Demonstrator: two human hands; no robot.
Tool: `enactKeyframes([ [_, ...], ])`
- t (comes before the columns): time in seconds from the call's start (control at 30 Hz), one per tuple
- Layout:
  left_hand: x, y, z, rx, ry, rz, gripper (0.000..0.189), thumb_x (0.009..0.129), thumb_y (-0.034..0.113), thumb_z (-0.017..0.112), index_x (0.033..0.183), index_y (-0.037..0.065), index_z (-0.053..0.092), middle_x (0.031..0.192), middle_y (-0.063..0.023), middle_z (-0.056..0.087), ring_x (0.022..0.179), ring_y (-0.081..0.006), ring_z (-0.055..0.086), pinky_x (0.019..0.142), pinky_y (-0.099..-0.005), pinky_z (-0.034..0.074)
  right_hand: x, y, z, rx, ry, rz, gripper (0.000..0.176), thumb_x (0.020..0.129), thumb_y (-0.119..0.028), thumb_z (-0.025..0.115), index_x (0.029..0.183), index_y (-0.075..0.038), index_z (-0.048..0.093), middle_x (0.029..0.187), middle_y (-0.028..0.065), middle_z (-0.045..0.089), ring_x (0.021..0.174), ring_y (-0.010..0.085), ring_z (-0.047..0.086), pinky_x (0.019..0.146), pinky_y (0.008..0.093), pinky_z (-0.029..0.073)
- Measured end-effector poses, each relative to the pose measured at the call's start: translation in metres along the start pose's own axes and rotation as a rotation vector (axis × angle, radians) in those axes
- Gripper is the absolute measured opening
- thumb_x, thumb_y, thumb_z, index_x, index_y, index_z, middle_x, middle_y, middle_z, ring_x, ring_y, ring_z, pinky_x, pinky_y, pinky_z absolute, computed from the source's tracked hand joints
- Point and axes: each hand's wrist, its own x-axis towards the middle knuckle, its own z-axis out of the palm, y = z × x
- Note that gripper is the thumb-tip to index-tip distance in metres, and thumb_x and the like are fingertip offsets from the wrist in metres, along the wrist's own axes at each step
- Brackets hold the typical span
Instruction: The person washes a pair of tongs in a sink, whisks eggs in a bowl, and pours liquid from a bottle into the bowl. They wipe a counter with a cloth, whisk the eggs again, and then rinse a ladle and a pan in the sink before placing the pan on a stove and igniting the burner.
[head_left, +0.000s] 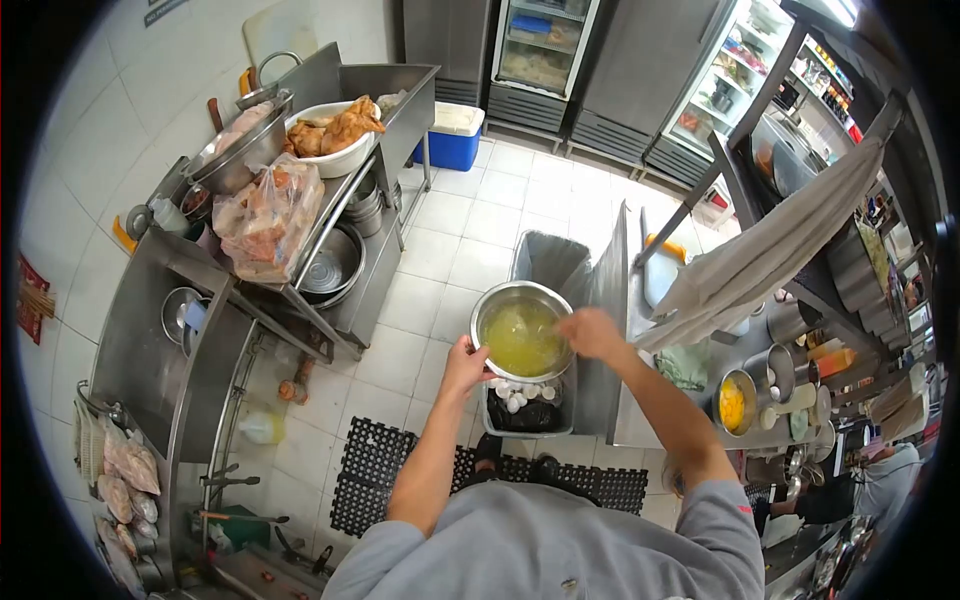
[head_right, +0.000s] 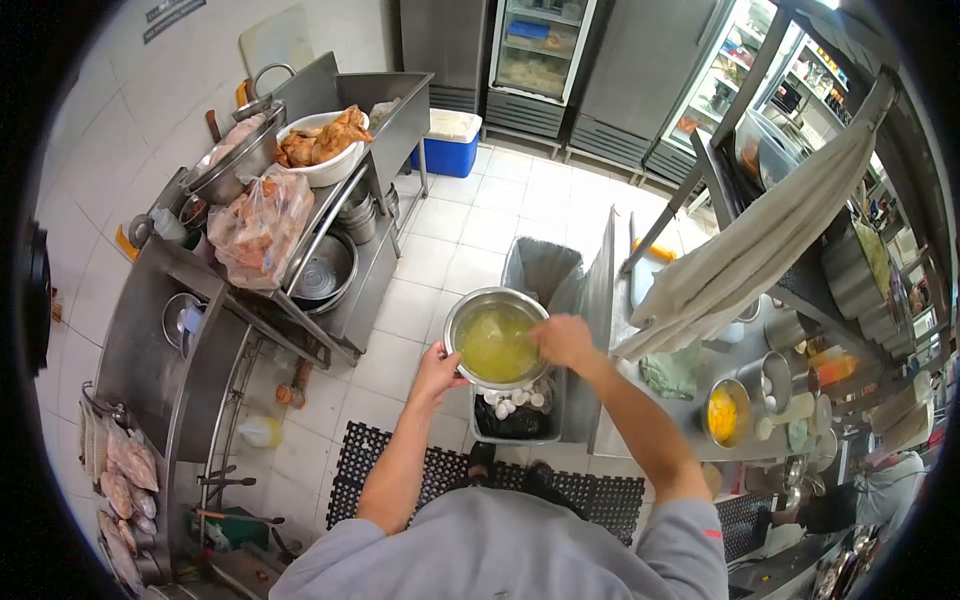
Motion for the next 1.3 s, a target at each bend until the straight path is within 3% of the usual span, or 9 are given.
enactKeyframes([
  [0.17, 0.003, -0.004, -0.004, -0.037, 0.007, 0.019, 0.016, 0.088, 0.007, 0.056, 0.100, 0.000, 0.049, 0.093, -0.0120, 0.060, 0.077, -0.0207, 0.067, 0.059, -0.0345, 0.061, 0.000, 0.007, 0.007, -0.351, -0.034, -0.001, 0.022, 0.078, -0.020, 0.062, 0.095, -0.024, 0.074, 0.088, 0.0085, 0.069, 0.081, 0.0281, 0.066, 0.073, 0.0423, 0.051],
  [0.5, 0.012, -0.003, -0.013, -0.067, 0.053, -0.087, 0.021, 0.088, 0.007, 0.056, 0.106, -0.001, 0.050, 0.096, -0.0138, 0.060, 0.078, -0.0223, 0.067, 0.058, -0.0341, 0.061, 0.005, -0.004, -0.013, -0.016, 0.006, 0.057, 0.025, 0.075, -0.014, 0.062, 0.094, -0.023, 0.074, 0.081, 0.0028, 0.070, 0.080, 0.0284, 0.066, 0.077, 0.0417, 0.052],
  [0.6, 0.021, -0.001, -0.012, -0.058, 0.055, -0.055, 0.021, 0.088, 0.007, 0.056, 0.106, -0.002, 0.049, 0.096, -0.0137, 0.060, 0.078, -0.0220, 0.067, 0.058, -0.0341, 0.062, 0.005, -0.014, -0.023, -0.165, -0.273, -0.175, 0.026, 0.074, -0.013, 0.062, 0.095, -0.023, 0.074, 0.081, 0.0013, 0.070, 0.079, 0.0284, 0.066, 0.077, 0.0414, 0.052],
  [0.63, 0.022, 0.001, -0.012, -0.047, 0.054, -0.045, 0.021, 0.088, 0.006, 0.055, 0.106, -0.002, 0.049, 0.095, -0.0136, 0.060, 0.078, -0.0218, 0.067, 0.058, -0.0343, 0.062, 0.007, -0.012, -0.022, 0.091, -0.251, -0.183, 0.024, 0.073, -0.015, 0.063, 0.092, -0.025, 0.074, 0.081, 0.0013, 0.070, 0.079, 0.0271, 0.066, 0.075, 0.0418, 0.052],
  [0.73, 0.016, 0.000, -0.008, -0.048, 0.042, -0.023, 0.020, 0.087, 0.005, 0.055, 0.105, -0.002, 0.049, 0.095, -0.0135, 0.060, 0.078, -0.0211, 0.066, 0.059, -0.0349, 0.062, 0.013, -0.005, -0.028, -0.397, 0.063, -0.057, 0.024, 0.073, -0.016, 0.063, 0.092, -0.026, 0.075, 0.085, 0.0014, 0.071, 0.082, 0.0269, 0.066, 0.077, 0.0409, 0.052],
  [0.83, 0.018, 0.006, -0.009, -0.035, 0.037, 0.006, 0.019, 0.087, 0.004, 0.053, 0.104, -0.002, 0.049, 0.094, -0.0134, 0.060, 0.077, -0.0212, 0.067, 0.060, -0.0358, 0.063, 0.006, 0.003, -0.015, -0.030, -0.164, -0.282, 0.018, 0.072, -0.015, 0.064, 0.085, -0.022, 0.074, 0.081, 0.0035, 0.070, 0.081, 0.0258, 0.066, 0.071, 0.0421, 0.051],
  [0.93, 0.012, 0.002, -0.007, -0.031, 0.028, -0.023, 0.018, 0.087, 0.005, 0.053, 0.104, -0.002, 0.049, 0.094, -0.0135, 0.061, 0.076, -0.0222, 0.067, 0.061, -0.0363, 0.062, 0.005, -0.002, -0.035, -0.349, 0.020, -0.055, 0.018, 0.071, -0.015, 0.065, 0.086, -0.021, 0.074, 0.079, 0.0058, 0.069, 0.081, 0.0269, 0.066, 0.071, 0.0427, 0.051],
  [1.03, 0.013, 0.003, -0.003, -0.045, 0.019, -0.026, 0.017, 0.088, 0.006, 0.053, 0.104, 0.000, 0.049, 0.094, -0.0149, 0.062, 0.078, -0.0246, 0.068, 0.063, -0.0369, 0.061, -0.002, 0.008, -0.016, 0.040, -0.106, -0.278, 0.013, 0.073, -0.016, 0.064, 0.082, -0.020, 0.073, 0.075, 0.0065, 0.068, 0.077, 0.0268, 0.066, 0.067, 0.0429, 0.050],
  [1.3, 0.007, 0.005, 0.009, 0.001, -0.035, -0.017, 0.018, 0.088, 0.006, 0.054, 0.105, 0.002, 0.049, 0.094, -0.0124, 0.062, 0.076, -0.0203, 0.067, 0.063, -0.0342, 0.061, -0.005, 0.021, -0.009, -0.084, -0.031, -0.030, 0.019, 0.079, -0.019, 0.061, 0.093, -0.023, 0.074, 0.081, 0.0071, 0.069, 0.077, 0.0297, 0.067, 0.070, 0.0415, 0.053],
])
